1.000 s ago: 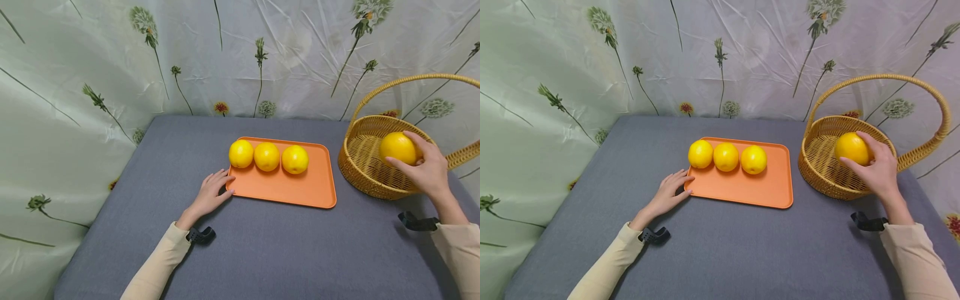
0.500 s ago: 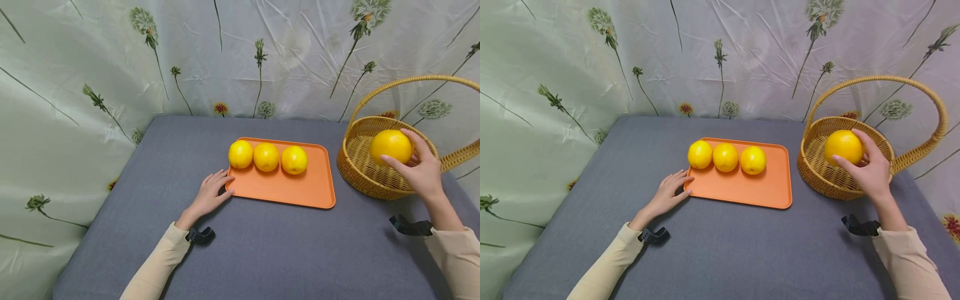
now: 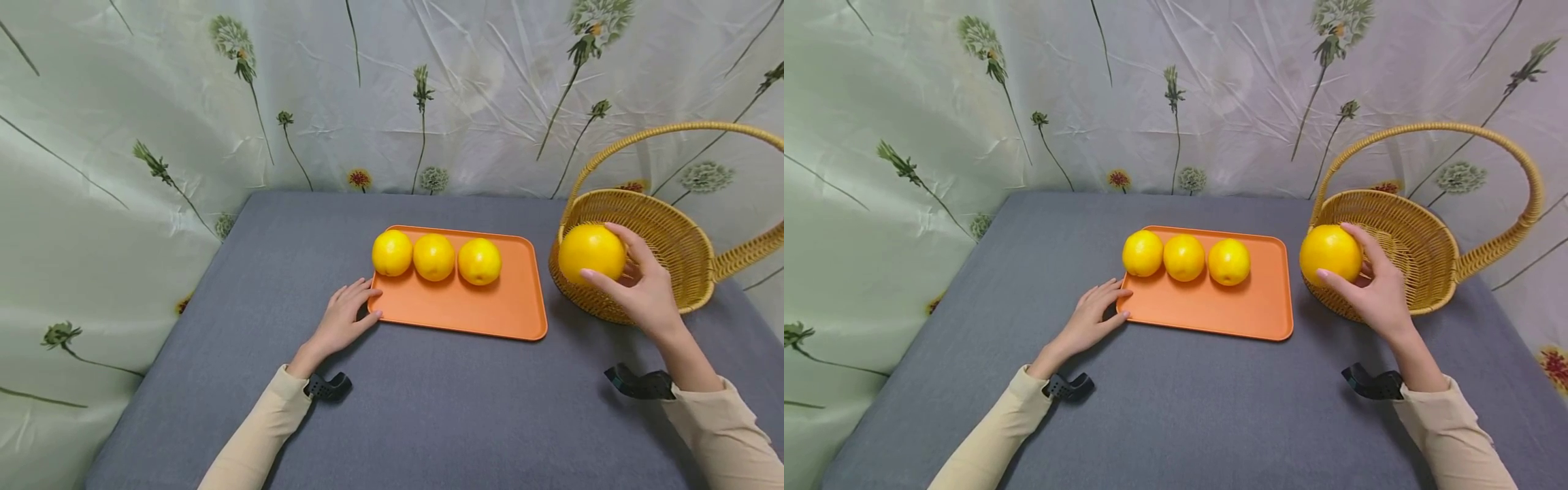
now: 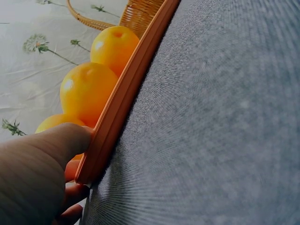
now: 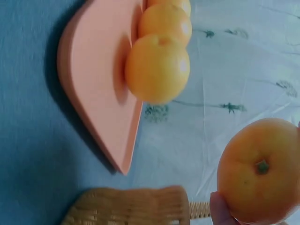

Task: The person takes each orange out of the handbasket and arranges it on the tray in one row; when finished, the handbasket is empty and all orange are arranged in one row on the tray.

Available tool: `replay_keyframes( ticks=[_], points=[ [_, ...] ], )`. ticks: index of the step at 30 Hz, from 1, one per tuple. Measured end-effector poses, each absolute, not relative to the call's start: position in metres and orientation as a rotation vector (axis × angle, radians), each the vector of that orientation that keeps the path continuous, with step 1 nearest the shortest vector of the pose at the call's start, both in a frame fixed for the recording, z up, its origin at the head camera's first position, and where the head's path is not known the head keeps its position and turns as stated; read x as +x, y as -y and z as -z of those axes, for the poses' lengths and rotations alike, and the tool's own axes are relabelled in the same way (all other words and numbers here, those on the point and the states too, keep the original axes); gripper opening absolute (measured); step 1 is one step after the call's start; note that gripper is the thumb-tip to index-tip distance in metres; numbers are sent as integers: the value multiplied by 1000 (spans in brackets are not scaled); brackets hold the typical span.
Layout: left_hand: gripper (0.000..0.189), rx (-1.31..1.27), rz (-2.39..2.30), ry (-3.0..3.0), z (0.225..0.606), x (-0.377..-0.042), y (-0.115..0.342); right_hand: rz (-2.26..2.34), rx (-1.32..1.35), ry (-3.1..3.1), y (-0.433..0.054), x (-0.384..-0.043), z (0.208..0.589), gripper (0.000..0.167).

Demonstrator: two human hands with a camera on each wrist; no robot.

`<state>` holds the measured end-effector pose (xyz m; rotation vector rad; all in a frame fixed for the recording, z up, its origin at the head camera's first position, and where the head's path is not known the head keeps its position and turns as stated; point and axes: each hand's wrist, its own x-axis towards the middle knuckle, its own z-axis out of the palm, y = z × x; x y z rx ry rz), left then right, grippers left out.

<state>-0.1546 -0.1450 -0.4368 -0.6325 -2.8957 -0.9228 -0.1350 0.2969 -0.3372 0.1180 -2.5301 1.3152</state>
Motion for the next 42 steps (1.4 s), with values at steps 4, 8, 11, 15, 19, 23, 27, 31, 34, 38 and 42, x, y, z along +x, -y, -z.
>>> replay_keyframes(
  ticks=[4,8,11,15,19,23,27,31,34,38,42],
  points=[
    [42,-628,923,2906,436,-155,144,-1358,172,2528,-289,-134,341,72],
    [42,-617,931,2903,435,-154,143,-1381,200,2548,-279,-134,347,73],
    [42,-611,930,2901,435,-154,143,-1380,225,2582,-272,-136,352,72],
    [42,-612,945,2911,435,-152,143,-1377,240,2652,-264,-138,362,71],
    [41,-600,977,2913,435,-152,143,-1409,252,2686,-256,-143,372,69],
    [41,-589,977,2910,434,-152,143,-1438,238,2686,-250,-152,379,67],
    [42,-589,967,2911,433,-152,143,-1401,202,2695,-246,-158,387,67],
    [41,-585,956,2905,434,-153,142,-1338,157,2730,-243,-164,395,67],
    [41,-585,951,2899,435,-152,142,-1324,119,2744,-242,-167,397,69],
    [42,-591,952,2898,435,-152,142,-1344,99,2742,-242,-170,397,70],
    [42,-590,953,2902,434,-152,143,-1351,112,2761,-242,-175,397,71]
  ],
)
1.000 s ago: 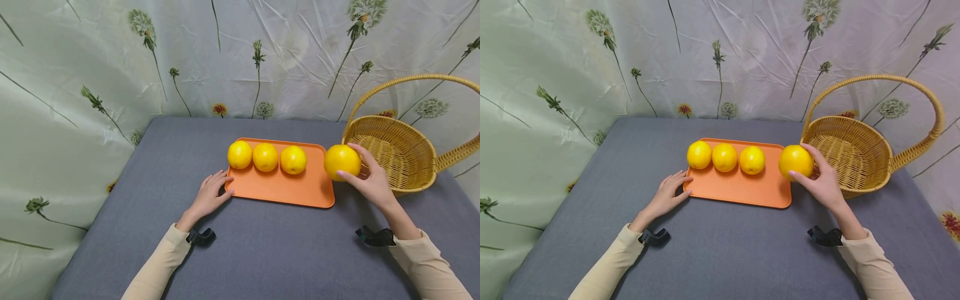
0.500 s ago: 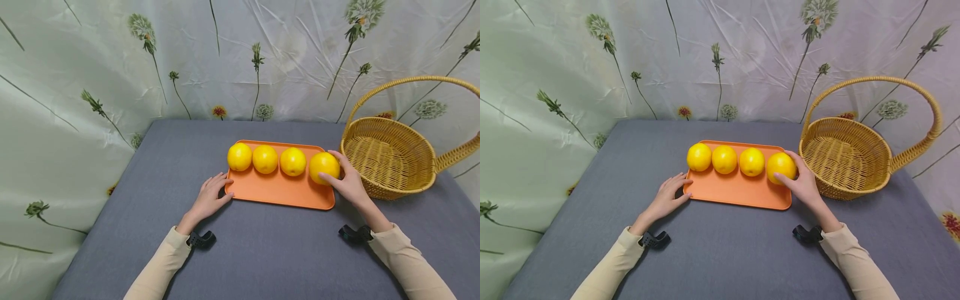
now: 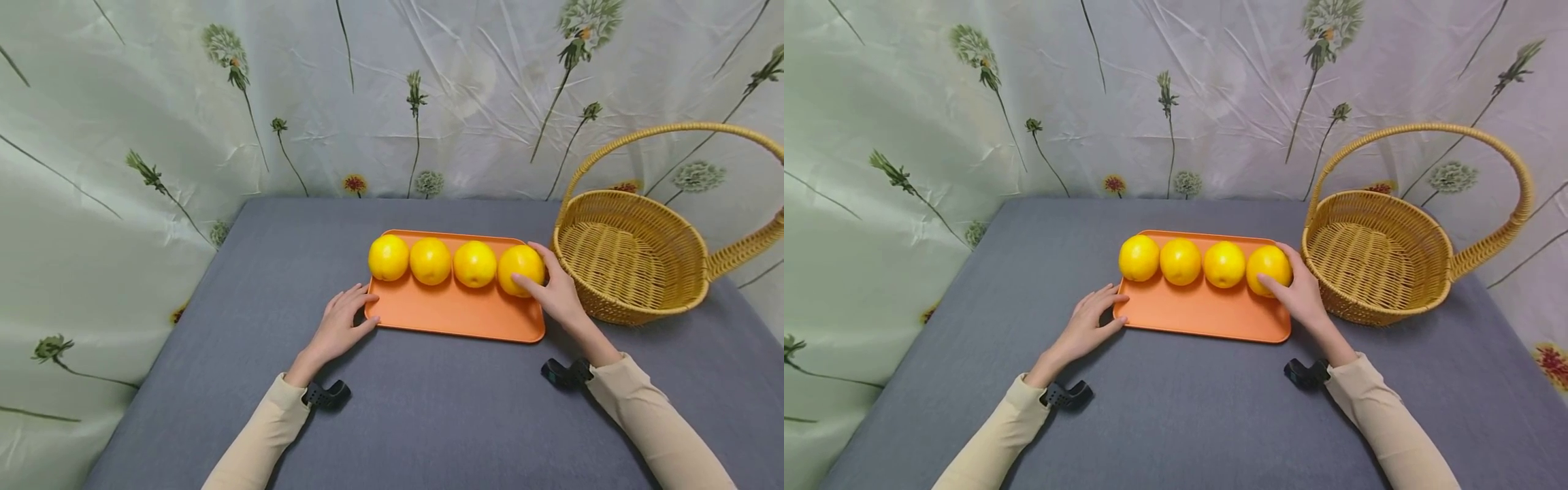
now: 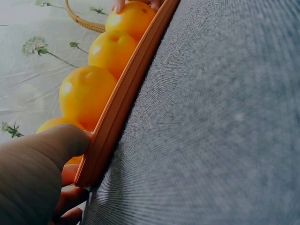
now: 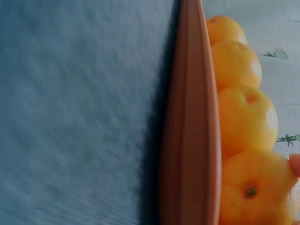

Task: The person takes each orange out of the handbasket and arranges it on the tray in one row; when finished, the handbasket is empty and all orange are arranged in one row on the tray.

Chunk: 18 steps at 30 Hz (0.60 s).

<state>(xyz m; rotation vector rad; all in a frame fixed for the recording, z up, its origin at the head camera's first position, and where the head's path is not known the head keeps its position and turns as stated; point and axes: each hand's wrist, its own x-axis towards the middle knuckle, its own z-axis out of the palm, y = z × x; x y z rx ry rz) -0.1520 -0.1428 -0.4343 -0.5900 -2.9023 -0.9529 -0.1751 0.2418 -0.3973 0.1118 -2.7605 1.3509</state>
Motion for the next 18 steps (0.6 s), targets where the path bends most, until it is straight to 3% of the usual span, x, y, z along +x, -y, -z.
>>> replay_keyframes(
  ticks=[18],
  points=[
    [42,-594,960,2893,436,-153,143,-1106,225,2881,-239,-184,396,69]
  ],
)
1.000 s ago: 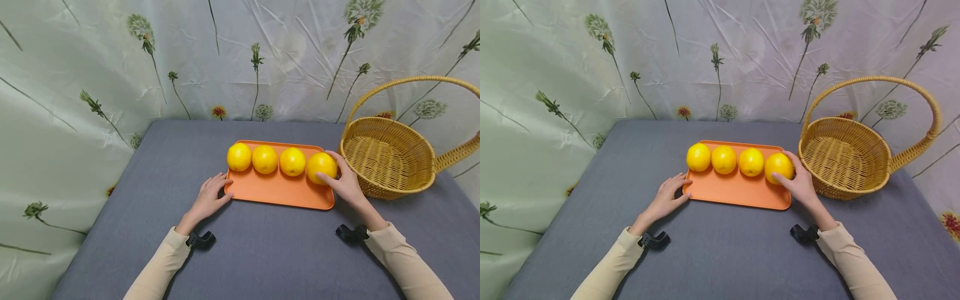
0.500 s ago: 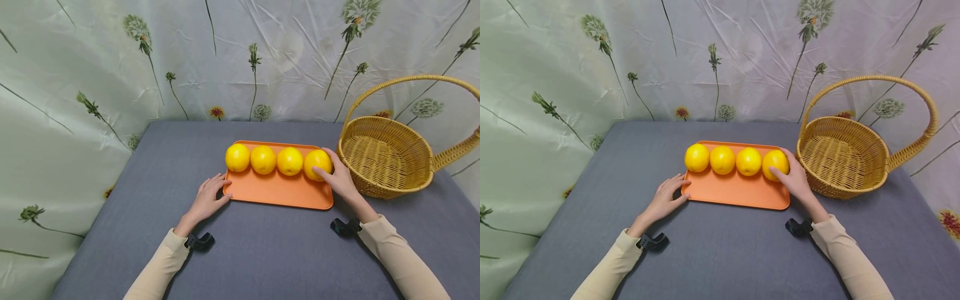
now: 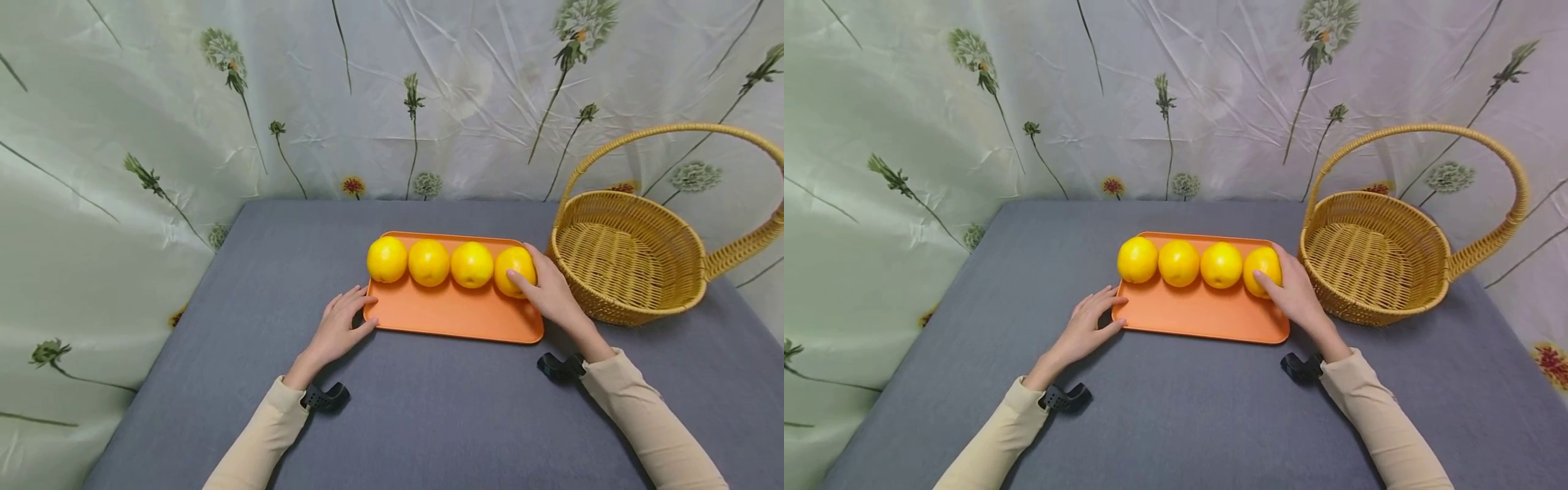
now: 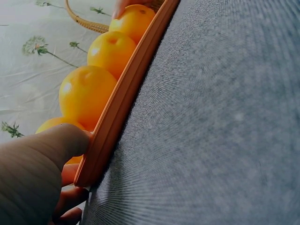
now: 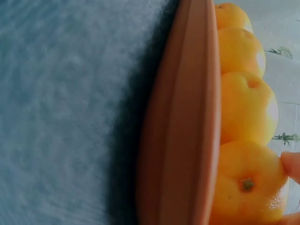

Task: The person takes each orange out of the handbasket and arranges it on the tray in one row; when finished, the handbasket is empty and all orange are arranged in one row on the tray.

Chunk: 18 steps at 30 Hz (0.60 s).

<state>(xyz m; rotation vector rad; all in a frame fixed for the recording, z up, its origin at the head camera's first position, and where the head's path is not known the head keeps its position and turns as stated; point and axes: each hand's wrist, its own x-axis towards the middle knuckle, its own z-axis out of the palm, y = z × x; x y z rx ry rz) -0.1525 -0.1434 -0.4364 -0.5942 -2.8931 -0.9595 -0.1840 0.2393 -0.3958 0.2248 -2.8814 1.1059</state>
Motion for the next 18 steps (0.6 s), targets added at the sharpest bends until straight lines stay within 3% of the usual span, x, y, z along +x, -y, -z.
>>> replay_keyframes(
  ticks=[18],
  points=[
    [42,-653,1000,2907,438,-156,152,-1044,381,2971,-242,-176,392,82]
  ],
)
